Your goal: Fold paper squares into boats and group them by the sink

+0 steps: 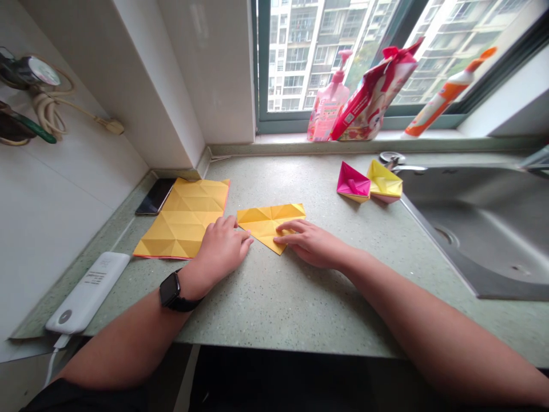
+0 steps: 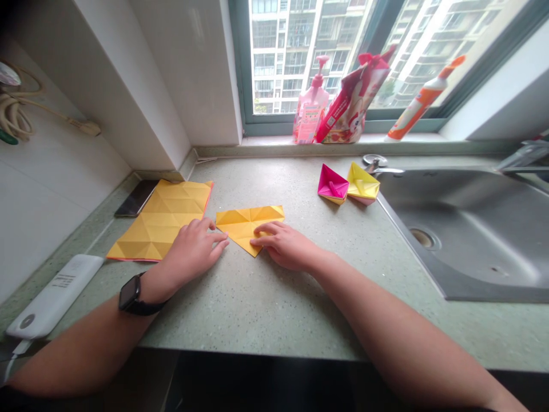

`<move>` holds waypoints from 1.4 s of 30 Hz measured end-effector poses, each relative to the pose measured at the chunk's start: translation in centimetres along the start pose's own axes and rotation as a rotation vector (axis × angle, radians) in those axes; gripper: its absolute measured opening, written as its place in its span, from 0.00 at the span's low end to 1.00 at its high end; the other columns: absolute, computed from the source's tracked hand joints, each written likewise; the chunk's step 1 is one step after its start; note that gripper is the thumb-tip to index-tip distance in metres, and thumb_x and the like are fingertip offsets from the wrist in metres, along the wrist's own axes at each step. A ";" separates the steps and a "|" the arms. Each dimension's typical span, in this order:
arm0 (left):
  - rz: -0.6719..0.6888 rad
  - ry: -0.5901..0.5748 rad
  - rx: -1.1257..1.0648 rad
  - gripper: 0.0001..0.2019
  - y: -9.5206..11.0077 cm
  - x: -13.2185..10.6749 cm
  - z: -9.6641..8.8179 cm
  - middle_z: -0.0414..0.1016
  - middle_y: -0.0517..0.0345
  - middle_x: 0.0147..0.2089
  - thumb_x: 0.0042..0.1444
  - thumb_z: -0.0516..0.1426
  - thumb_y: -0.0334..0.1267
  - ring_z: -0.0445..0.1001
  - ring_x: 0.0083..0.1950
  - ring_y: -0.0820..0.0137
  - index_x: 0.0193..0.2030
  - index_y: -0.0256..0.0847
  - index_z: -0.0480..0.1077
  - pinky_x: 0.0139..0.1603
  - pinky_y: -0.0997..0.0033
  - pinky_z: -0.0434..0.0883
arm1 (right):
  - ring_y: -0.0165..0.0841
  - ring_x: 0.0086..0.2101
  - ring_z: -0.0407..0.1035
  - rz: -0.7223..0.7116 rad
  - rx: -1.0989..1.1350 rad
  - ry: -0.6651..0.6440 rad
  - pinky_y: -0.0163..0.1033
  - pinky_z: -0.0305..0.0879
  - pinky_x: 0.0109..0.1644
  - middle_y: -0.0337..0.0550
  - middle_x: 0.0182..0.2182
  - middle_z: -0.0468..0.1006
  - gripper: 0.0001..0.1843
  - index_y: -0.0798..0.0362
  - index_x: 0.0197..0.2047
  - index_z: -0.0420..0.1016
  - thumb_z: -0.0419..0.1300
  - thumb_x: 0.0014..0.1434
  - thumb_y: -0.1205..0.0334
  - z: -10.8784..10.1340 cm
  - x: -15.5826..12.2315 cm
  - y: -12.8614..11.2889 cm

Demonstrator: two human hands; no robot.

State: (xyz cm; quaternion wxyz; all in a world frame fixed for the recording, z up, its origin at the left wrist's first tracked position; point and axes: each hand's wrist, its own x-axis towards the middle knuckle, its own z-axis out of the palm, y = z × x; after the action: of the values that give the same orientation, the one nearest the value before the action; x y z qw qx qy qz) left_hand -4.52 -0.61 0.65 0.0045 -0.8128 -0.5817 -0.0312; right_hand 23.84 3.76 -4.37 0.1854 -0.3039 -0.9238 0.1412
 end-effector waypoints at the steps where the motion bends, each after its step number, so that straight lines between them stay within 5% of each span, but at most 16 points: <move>1: -0.025 0.002 0.023 0.14 -0.2 0.2 -0.1 0.77 0.43 0.54 0.73 0.60 0.45 0.74 0.54 0.50 0.52 0.46 0.87 0.55 0.48 0.73 | 0.44 0.57 0.79 0.001 0.000 -0.001 0.56 0.79 0.63 0.47 0.60 0.83 0.23 0.39 0.60 0.86 0.60 0.72 0.72 0.0 0.0 0.0; 9: -0.072 -0.035 0.151 0.16 -0.6 0.7 0.0 0.78 0.41 0.47 0.74 0.58 0.45 0.76 0.49 0.50 0.47 0.36 0.84 0.48 0.53 0.73 | 0.43 0.58 0.78 0.032 0.045 -0.016 0.55 0.77 0.65 0.46 0.60 0.83 0.21 0.38 0.59 0.86 0.61 0.72 0.70 -0.4 0.2 -0.3; 19: 0.117 0.222 -0.003 0.09 0.1 0.2 -0.1 0.77 0.47 0.45 0.74 0.56 0.40 0.75 0.47 0.56 0.42 0.40 0.74 0.49 0.55 0.74 | 0.43 0.59 0.76 0.002 -0.012 -0.026 0.54 0.75 0.66 0.48 0.61 0.82 0.21 0.40 0.62 0.84 0.62 0.72 0.70 -0.2 0.2 -0.1; 22: 0.270 0.185 -0.129 0.10 0.0 0.3 0.8 0.79 0.44 0.53 0.75 0.57 0.41 0.76 0.55 0.54 0.52 0.38 0.75 0.59 0.52 0.76 | 0.43 0.59 0.76 -0.015 -0.023 -0.003 0.55 0.75 0.65 0.48 0.60 0.82 0.22 0.39 0.62 0.84 0.63 0.71 0.70 -0.1 0.2 -0.1; 26: 0.404 0.059 -0.178 0.26 0.0 0.5 2.8 0.69 0.37 0.73 0.74 0.60 0.49 0.67 0.74 0.47 0.72 0.39 0.68 0.74 0.43 0.68 | 0.43 0.59 0.76 -0.025 -0.048 0.019 0.55 0.75 0.65 0.47 0.60 0.83 0.24 0.38 0.63 0.84 0.64 0.70 0.71 -0.1 0.1 -0.2; 36: 0.200 0.043 -0.105 0.25 -0.2 0.6 3.4 0.71 0.36 0.74 0.76 0.56 0.50 0.68 0.74 0.43 0.72 0.41 0.69 0.75 0.36 0.65 | 0.45 0.60 0.77 -0.030 -0.048 0.022 0.56 0.75 0.67 0.50 0.63 0.82 0.24 0.44 0.63 0.83 0.65 0.68 0.70 0.0 0.1 -0.1; 42: 0.446 -0.009 -0.234 0.29 0.9 0.1 2.9 0.66 0.40 0.78 0.74 0.59 0.49 0.64 0.79 0.49 0.77 0.43 0.64 0.79 0.41 0.63 | 0.46 0.67 0.72 -0.028 -0.033 0.009 0.58 0.70 0.72 0.52 0.68 0.79 0.26 0.47 0.68 0.79 0.66 0.67 0.67 0.4 -0.3 -0.5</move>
State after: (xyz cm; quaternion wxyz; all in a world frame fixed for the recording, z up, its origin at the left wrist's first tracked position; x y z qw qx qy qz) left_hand -3.51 -0.73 -2.19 -0.0857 -0.9162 -0.3802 -0.0929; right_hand 23.61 3.12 -4.56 0.1863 -0.2947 -0.9293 0.1218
